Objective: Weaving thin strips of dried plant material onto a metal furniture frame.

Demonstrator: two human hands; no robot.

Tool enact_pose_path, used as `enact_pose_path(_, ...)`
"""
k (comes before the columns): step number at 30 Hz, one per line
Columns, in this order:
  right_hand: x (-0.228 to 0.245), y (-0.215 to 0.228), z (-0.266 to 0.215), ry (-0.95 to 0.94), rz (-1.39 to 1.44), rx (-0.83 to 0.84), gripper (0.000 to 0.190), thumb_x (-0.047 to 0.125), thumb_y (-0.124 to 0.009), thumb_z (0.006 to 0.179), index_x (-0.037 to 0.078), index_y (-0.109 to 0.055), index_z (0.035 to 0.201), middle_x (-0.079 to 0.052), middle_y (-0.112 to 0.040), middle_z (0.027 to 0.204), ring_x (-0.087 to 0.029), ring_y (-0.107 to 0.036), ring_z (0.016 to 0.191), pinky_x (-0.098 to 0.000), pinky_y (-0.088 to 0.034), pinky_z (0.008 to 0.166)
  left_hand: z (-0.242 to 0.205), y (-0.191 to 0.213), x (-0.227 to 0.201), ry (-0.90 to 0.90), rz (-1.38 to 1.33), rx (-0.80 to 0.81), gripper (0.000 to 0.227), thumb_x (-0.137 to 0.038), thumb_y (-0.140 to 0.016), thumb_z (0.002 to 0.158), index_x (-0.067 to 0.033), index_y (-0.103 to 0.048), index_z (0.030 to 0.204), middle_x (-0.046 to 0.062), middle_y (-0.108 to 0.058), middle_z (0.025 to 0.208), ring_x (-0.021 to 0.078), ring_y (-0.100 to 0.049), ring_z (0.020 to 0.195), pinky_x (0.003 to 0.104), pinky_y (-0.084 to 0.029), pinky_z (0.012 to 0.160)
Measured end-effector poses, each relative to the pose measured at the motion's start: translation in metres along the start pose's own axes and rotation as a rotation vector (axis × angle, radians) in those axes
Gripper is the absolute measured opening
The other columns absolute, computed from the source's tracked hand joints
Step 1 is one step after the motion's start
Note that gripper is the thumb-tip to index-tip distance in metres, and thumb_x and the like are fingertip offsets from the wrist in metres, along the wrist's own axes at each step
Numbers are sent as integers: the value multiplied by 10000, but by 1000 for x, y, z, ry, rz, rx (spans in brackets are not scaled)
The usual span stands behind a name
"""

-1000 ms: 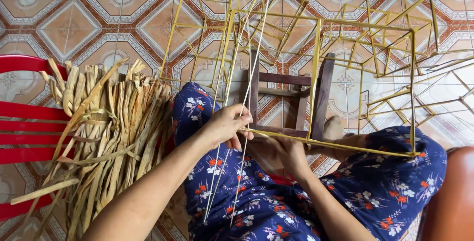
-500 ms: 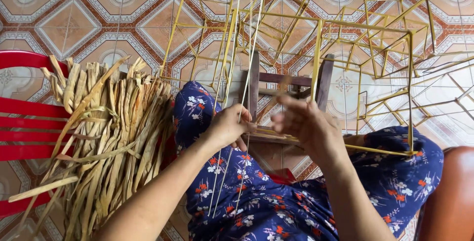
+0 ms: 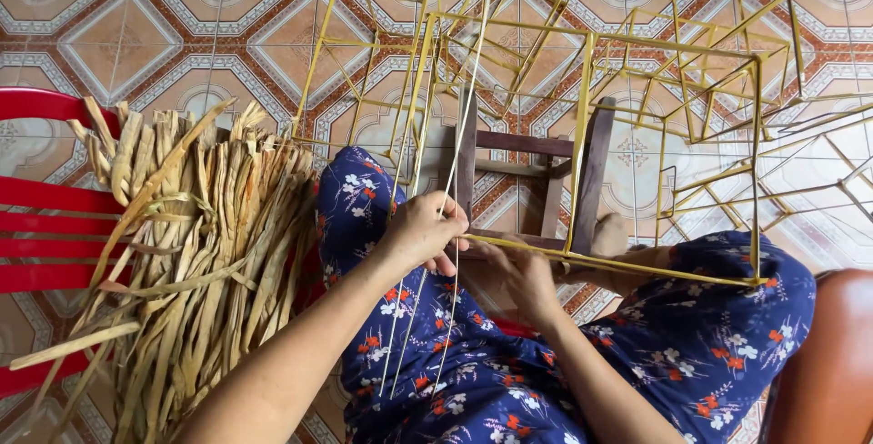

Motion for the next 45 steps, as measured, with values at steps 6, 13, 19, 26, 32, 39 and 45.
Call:
enact_pose_path(6, 21, 31, -30, -473, 173, 139, 274, 196, -640, 1026, -62, -721, 1070, -155, -695, 777, -222, -621, 694, -360, -472, 624, -1, 2, 6, -70, -217, 164, 218, -76, -668, 860, -68, -582, 1059, 16, -761, 869, 149, -701, 462, 234, -452, 335)
enact_pose_path(13, 97, 50, 12, -281, 634, 58, 378, 295, -516, 1031, 21, -711, 1202, -111, -779, 955, -182, -742, 848, -348, -609, 771, -1, -5, -2, -107, -81, -61, 223, -102, -766, 841, -15, -622, 989, 109, -734, 775, 149, -664, 433, 255, -459, 338)
enact_pose_path(19, 5, 18, -19, -392, 378, 37, 346, 195, -586, 1013, -7, -614, 1293, -179, -683, 1232, -241, -672, 1095, -382, -533, 961, -4, -1, -8, -75, -48, -123, 224, -166, -755, 821, -26, -632, 946, 71, -734, 785, 151, -682, 437, 257, -493, 345)
enact_pose_path(26, -27, -20, 18, 17, 387, -44, 372, 68, -595, 974, 43, -554, 1342, -62, -424, 1570, -153, -506, 1363, -301, -412, 1120, 0, 2, -1, -81, -40, -112, 252, -171, -750, 832, -12, -628, 986, 134, -739, 823, 160, -686, 449, 264, -475, 336)
enact_pose_path(32, -33, -13, -18, -313, 286, 102, 210, 141, -621, 1021, 0, -754, 1100, -32, -739, 913, -91, -628, 816, -242, -519, 740, 3, 10, 8, -22, -250, 42, 237, -154, -637, 905, -25, -596, 1099, 147, -775, 964, 186, -692, 447, 255, -457, 342)
enact_pose_path(39, 62, 30, -42, -504, 243, 312, 313, 226, -570, 1032, -3, -713, 873, -21, -622, 607, -89, -539, 507, -250, -434, 456, -40, 7, -23, -586, 289, -374, 334, -111, -640, 986, -22, -550, 1295, 144, -736, 1129, 217, -774, 700, 265, -624, 589)
enact_pose_path(45, 101, 59, 11, -469, 315, 198, 261, 221, -554, 1015, 28, -729, 1022, -43, -616, 594, -96, -513, 467, -247, -387, 421, -6, -9, -16, -116, 76, 51, 454, 22, -578, 922, -20, -432, 1350, 169, -619, 1283, 274, -780, 661, 305, -629, 538)
Point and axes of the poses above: each hand's wrist, its own z-axis towards the middle knuckle, its own y-axis out of the back of the hand, x = y × z, the point moved 5 cm from there along z, towards the middle knuckle
